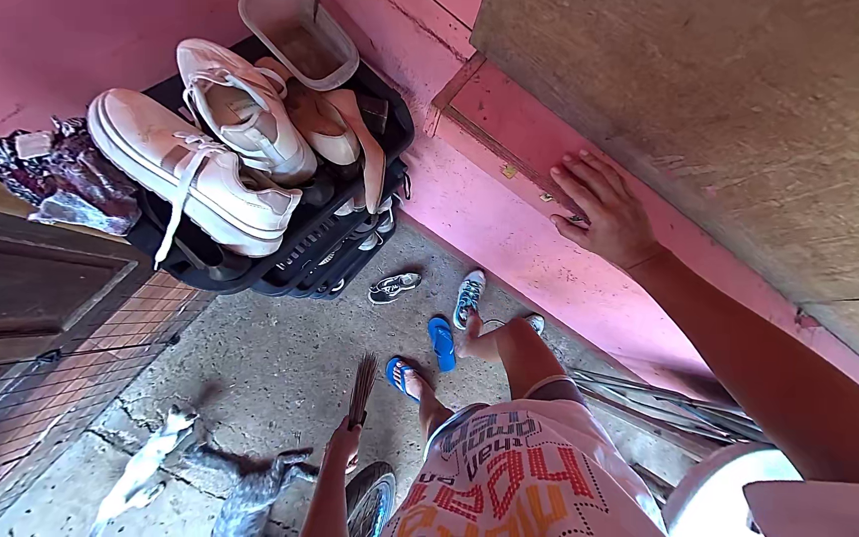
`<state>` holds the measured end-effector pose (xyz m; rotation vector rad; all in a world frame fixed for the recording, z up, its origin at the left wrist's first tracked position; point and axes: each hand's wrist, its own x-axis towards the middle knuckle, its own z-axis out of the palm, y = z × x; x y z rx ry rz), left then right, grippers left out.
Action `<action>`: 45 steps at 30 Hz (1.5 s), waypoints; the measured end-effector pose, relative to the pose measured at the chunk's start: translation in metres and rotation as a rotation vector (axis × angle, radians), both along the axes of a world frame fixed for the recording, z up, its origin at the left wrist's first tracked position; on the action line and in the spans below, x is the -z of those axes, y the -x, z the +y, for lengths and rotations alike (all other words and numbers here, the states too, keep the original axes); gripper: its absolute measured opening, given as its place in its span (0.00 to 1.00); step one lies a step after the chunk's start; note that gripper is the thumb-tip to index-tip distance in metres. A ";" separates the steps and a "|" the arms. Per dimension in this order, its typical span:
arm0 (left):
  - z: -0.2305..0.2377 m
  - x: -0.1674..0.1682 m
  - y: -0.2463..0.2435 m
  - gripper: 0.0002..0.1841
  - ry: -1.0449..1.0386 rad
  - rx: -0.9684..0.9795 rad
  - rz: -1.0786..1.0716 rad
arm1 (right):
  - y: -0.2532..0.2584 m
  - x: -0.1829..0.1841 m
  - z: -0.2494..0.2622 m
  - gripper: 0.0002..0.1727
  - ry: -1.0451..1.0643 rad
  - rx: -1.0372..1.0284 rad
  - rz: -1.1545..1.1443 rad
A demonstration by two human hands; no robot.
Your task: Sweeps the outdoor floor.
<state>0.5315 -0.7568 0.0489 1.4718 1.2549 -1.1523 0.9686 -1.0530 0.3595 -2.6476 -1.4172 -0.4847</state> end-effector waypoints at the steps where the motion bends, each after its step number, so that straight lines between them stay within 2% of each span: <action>1: 0.000 -0.001 -0.004 0.25 0.004 0.001 -0.006 | 0.001 0.000 0.000 0.32 0.001 0.004 -0.001; 7: 0.000 -0.004 -0.013 0.25 0.017 0.053 -0.007 | 0.002 -0.001 -0.001 0.32 0.000 0.014 -0.019; 17: 0.011 0.001 0.011 0.24 -0.021 0.135 0.081 | 0.004 -0.003 0.001 0.34 -0.025 0.039 0.008; 26: 0.002 -0.004 0.022 0.27 -0.076 0.003 0.069 | 0.001 -0.004 0.001 0.35 -0.027 0.024 0.026; 30: -0.011 -0.006 0.022 0.25 -0.057 -0.183 0.019 | 0.000 -0.006 0.000 0.35 -0.016 -0.008 0.016; 34: -0.037 -0.031 0.013 0.26 0.009 -0.464 -0.022 | -0.003 -0.008 -0.002 0.35 0.004 -0.030 0.052; 36: -0.050 -0.040 0.008 0.25 0.041 -0.586 -0.040 | -0.002 -0.009 -0.002 0.35 0.046 -0.043 -0.003; 39: -0.073 -0.054 -0.005 0.24 0.112 -0.816 -0.088 | 0.033 -0.002 0.008 0.29 0.097 -0.083 -0.087; 41: -0.094 -0.065 -0.016 0.24 0.157 -0.978 -0.139 | 0.087 0.041 0.019 0.26 0.046 -0.049 0.145; 42: -0.104 -0.072 -0.023 0.24 0.175 -1.044 -0.155 | 0.120 0.069 0.025 0.24 0.093 0.003 0.401; 43: -0.115 -0.080 -0.031 0.23 0.189 -1.094 -0.165 | 0.150 0.095 0.033 0.24 0.212 0.093 0.755; 45: -0.141 -0.090 -0.046 0.24 0.215 -1.161 -0.222 | 0.197 0.154 0.045 0.31 0.434 0.281 1.427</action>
